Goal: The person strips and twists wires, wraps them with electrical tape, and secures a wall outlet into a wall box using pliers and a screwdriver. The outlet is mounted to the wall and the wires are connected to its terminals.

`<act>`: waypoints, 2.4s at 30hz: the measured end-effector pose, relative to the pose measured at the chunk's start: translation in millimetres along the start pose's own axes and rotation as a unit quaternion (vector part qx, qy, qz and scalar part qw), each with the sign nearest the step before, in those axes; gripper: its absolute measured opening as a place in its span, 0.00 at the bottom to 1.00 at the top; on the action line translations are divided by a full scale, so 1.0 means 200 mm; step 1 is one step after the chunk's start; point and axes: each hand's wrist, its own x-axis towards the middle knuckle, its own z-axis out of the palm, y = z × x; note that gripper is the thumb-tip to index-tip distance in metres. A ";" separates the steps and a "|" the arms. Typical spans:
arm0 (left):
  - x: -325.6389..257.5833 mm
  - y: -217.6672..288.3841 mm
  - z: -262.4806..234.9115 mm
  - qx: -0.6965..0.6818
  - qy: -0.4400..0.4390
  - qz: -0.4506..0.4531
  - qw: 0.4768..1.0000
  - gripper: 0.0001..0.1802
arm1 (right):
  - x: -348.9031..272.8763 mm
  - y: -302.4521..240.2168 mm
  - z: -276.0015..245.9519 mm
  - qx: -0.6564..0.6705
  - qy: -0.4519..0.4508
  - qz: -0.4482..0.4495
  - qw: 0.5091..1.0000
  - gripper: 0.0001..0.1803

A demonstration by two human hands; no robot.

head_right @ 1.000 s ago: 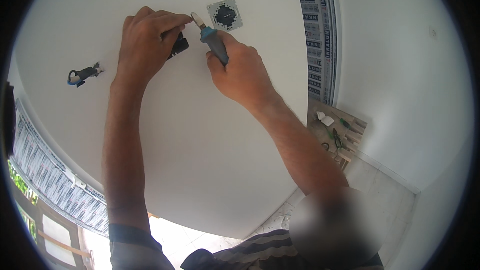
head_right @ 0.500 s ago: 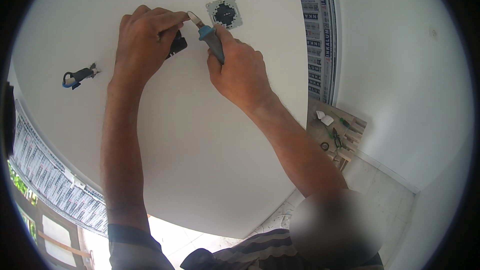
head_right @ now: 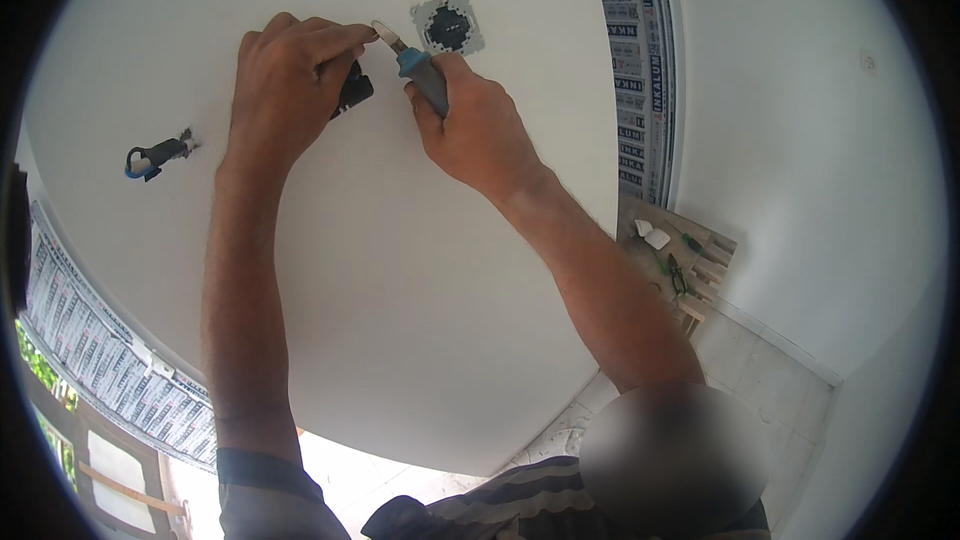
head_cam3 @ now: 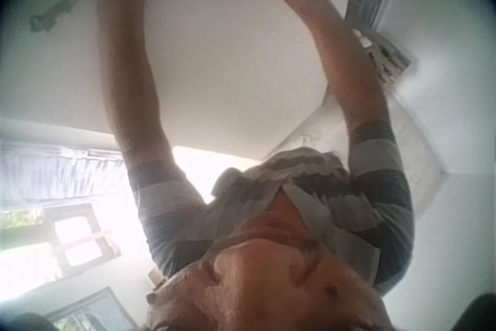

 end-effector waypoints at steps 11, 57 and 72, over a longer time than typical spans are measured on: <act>-0.08 -0.12 -0.04 -0.010 0.078 0.026 0.997 0.14 | -0.27 -0.15 -0.26 0.267 -0.107 0.271 0.919 0.16; -1.66 2.14 0.92 -0.317 -0.678 -0.547 0.374 0.15 | -2.41 3.22 -1.61 -0.339 -0.069 0.583 0.735 0.33; -1.64 2.09 0.96 -0.343 -0.678 -0.526 0.381 0.23 | -1.90 3.64 -1.04 -0.430 -0.217 0.400 0.779 0.37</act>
